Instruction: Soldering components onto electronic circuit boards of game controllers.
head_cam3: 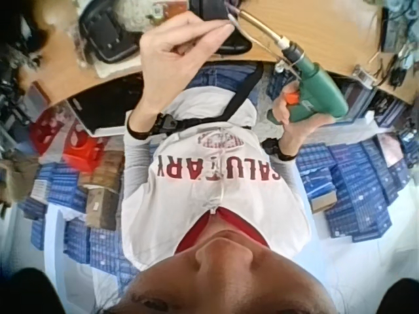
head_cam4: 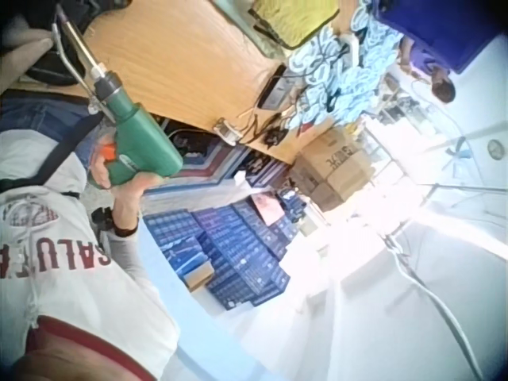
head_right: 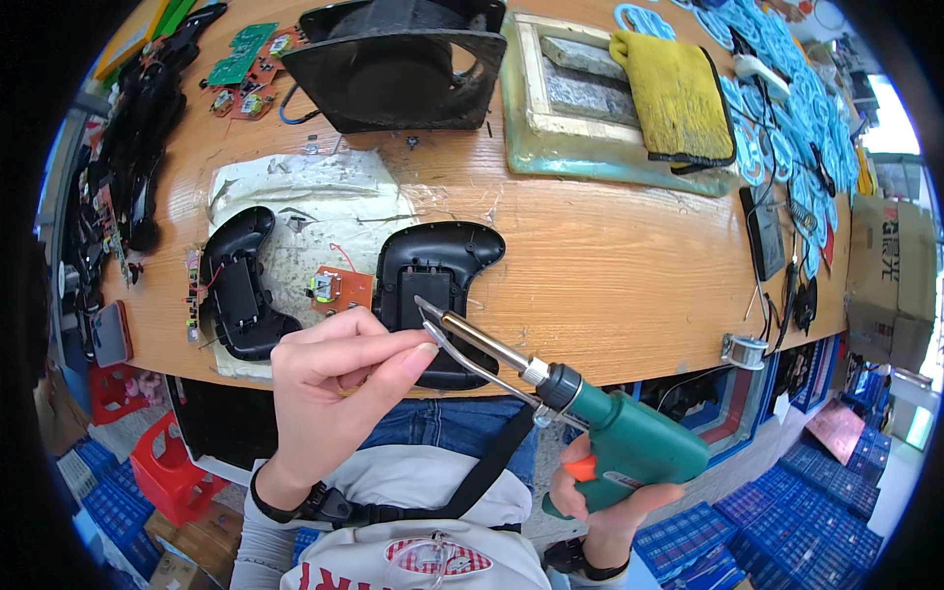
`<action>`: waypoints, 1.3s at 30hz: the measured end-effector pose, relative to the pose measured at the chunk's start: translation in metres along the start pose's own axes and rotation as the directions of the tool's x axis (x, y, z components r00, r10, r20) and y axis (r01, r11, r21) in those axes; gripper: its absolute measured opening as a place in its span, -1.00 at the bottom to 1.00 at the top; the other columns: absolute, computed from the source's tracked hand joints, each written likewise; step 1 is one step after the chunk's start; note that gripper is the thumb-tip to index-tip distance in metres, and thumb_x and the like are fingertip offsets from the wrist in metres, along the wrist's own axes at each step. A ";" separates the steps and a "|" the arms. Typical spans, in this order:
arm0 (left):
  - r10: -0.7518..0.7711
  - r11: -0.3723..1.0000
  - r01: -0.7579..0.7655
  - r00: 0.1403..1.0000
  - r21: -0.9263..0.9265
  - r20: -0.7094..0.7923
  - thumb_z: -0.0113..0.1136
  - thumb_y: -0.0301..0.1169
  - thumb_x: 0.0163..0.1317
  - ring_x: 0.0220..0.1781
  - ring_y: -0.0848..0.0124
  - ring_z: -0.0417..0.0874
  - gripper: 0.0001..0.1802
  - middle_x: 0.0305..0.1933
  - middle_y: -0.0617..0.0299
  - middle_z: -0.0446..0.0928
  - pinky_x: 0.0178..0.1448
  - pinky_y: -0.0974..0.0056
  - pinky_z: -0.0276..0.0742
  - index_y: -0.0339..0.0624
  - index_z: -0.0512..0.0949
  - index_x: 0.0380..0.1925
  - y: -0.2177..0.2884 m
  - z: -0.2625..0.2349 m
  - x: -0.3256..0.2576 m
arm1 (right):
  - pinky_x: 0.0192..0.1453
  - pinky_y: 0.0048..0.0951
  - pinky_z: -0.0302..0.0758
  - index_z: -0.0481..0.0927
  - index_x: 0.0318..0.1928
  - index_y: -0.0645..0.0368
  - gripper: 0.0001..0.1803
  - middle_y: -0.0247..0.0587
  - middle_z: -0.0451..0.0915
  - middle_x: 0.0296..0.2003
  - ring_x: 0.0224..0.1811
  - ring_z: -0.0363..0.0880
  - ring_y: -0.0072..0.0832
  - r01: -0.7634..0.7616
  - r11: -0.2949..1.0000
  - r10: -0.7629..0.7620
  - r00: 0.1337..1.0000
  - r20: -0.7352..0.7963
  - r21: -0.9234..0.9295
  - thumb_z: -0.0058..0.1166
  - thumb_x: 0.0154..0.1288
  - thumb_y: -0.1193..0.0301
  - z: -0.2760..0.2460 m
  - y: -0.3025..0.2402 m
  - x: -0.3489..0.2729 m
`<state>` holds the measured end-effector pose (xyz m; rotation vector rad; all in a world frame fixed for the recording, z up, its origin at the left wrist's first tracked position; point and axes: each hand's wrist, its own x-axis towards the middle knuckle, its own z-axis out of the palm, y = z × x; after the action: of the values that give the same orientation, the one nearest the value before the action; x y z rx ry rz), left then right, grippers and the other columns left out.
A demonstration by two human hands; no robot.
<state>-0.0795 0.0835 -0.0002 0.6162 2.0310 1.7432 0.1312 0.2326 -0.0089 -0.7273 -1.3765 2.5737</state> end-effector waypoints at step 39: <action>-0.114 0.947 0.106 0.993 -0.304 -0.009 0.23 -0.59 0.07 -0.64 0.77 0.17 -0.91 -0.63 0.39 0.39 -0.62 0.54 -0.04 -0.42 0.63 -0.42 -0.001 0.000 -0.009 | -0.75 -0.60 0.14 0.36 0.04 0.20 0.11 -0.23 0.39 -0.74 -0.82 0.26 -0.60 0.073 0.997 -0.073 0.994 0.085 0.001 -0.39 -0.14 -0.58 0.001 0.021 -0.002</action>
<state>-0.0722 0.0779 -0.0010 0.3756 1.7262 1.9500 0.1351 0.2190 -0.0246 -0.5627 -1.4026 2.5740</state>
